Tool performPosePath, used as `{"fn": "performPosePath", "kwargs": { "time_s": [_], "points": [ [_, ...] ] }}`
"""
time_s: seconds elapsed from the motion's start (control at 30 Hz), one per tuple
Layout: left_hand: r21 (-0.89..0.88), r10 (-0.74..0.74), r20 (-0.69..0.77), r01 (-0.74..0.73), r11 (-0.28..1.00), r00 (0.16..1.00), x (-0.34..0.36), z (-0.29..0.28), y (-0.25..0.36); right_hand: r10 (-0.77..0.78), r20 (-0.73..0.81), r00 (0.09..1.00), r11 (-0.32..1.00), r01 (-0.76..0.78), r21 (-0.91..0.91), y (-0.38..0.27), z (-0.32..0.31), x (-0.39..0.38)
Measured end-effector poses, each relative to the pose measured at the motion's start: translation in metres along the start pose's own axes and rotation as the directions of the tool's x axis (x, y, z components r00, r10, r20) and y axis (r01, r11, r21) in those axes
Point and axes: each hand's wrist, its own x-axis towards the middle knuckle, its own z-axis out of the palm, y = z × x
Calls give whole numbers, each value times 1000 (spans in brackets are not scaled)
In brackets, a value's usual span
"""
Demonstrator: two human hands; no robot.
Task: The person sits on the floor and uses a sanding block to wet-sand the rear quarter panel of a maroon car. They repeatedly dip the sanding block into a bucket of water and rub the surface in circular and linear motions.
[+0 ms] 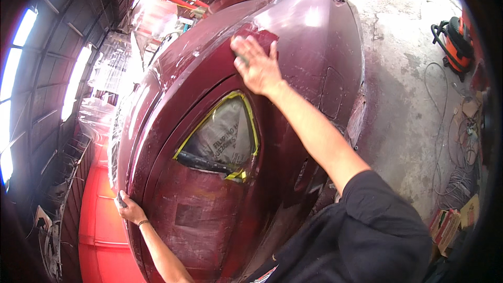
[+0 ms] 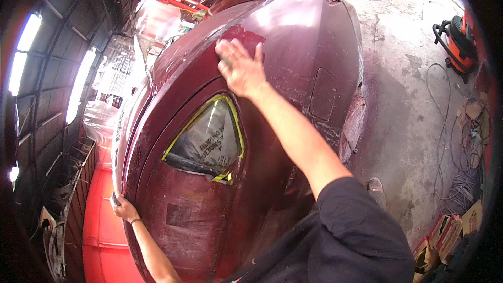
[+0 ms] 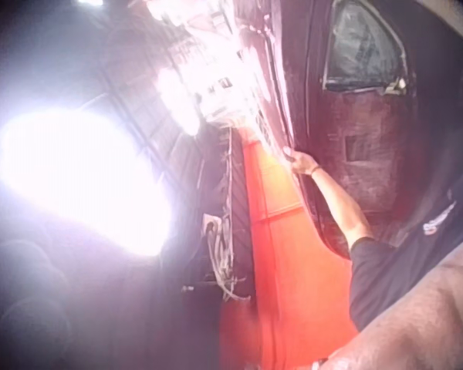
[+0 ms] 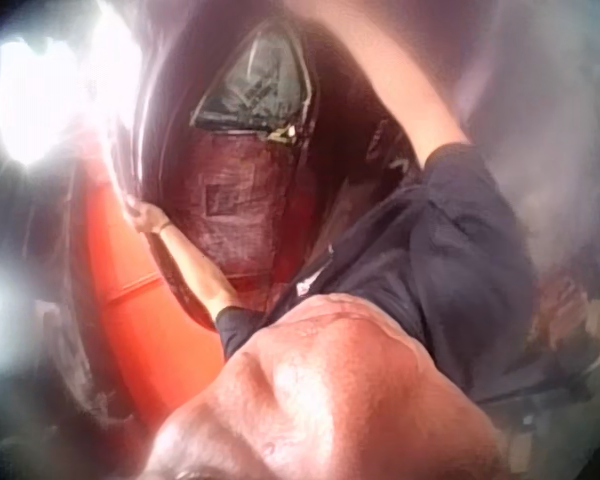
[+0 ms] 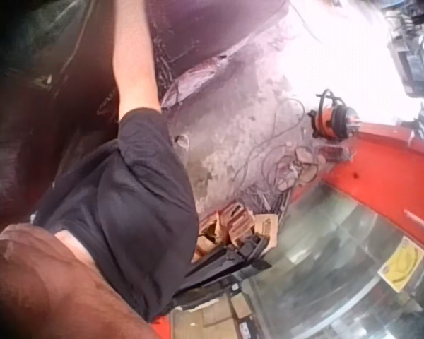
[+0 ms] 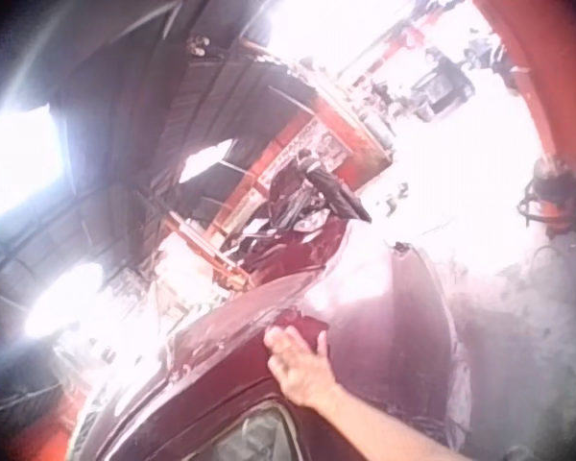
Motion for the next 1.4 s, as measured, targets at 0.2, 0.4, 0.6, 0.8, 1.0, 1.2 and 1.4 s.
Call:
{"fn": "performPosePath", "kwargs": {
  "time_s": [0.2, 0.4, 0.6, 0.8, 1.0, 1.2, 1.4],
  "points": [
    [-46, -38, 13, 38, 998, 999, 2, -3, 11, 277, 61, 959, 960, -278, 15, 13, 16, 24],
    [-74, -13, -18, 12, 997, 1000, -1, -1, 15, 394, 47, 918, 919, -394, -5, 55, 12, 35],
    [-74, 6, -28, -8, 997, 1000, 1, -2, 17, 466, 47, 884, 885, -465, -27, 102, 8, 31],
    [-81, -14, -4, 14, 997, 1000, 1, -2, 8, 457, 41, 888, 889, -457, -13, 108, 11, 23],
    [-54, 29, -64, -33, 998, 998, -1, 3, -7, 497, 33, 867, 868, -497, -8, 93, 9, 30],
    [-76, 33, -30, -35, 996, 999, 2, 2, 18, 123, -118, 985, 991, -117, 59, -91, 19, 10],
    [-16, 14, -6, -14, 1000, 1000, -1, -8, 0, -281, 43, 959, 943, 267, 201, -148, 15, -35]
  ]
}}
